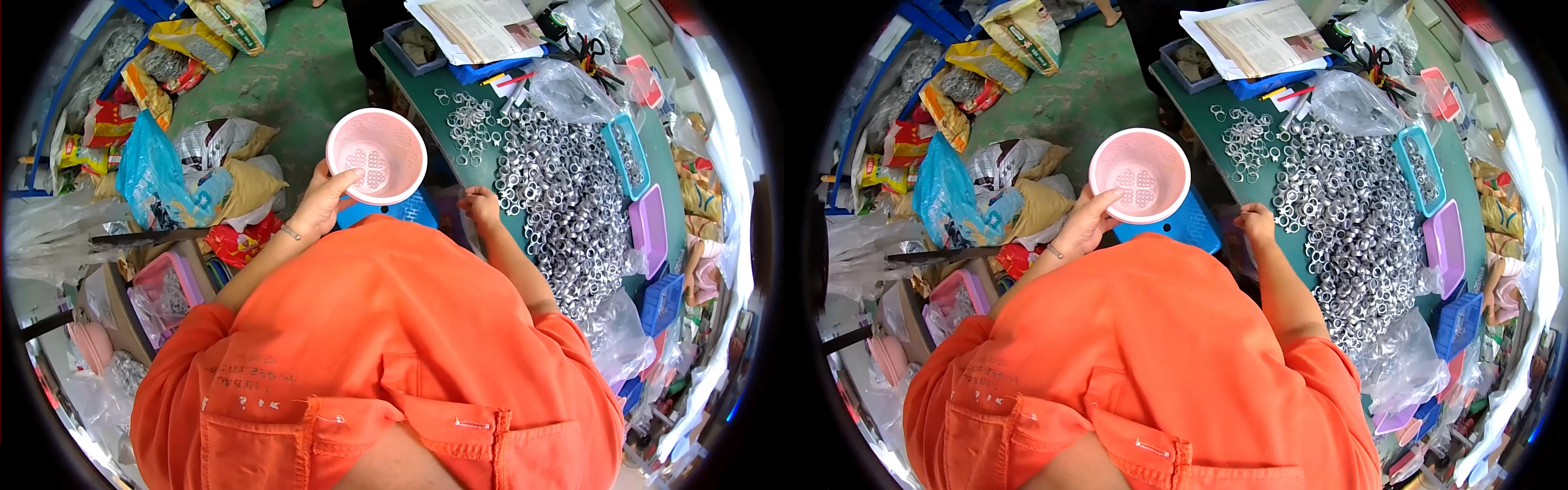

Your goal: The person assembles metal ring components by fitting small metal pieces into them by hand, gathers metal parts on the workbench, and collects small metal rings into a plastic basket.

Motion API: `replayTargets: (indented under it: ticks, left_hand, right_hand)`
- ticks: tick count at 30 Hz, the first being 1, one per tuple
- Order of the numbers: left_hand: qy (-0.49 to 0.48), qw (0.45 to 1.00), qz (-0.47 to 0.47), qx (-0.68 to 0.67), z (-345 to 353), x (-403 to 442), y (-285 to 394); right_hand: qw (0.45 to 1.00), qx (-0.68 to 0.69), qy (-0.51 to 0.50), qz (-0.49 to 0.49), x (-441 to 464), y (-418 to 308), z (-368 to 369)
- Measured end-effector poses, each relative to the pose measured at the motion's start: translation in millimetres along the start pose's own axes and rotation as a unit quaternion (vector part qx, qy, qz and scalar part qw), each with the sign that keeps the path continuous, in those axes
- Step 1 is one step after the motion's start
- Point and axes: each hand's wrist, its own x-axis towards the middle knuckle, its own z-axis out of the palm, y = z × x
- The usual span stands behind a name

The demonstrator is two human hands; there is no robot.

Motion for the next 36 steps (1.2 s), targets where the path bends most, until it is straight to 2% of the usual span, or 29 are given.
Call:
replayTargets:
  ticks: [11, 36]
  left_hand:
    - [-0.022, 1.0, -0.003, 0.0, -2.7, 3.4, -0.2]
    - [-0.019, 1.0, -0.001, -0.004, 0.1, 4.0, -0.4]
  right_hand:
    - [1.0, -0.012, -0.022, 0.017, 6.9, 5.1, -4.4]
    - [0.999, 0.029, -0.004, 0.031, 3.3, -0.3, -2.8]
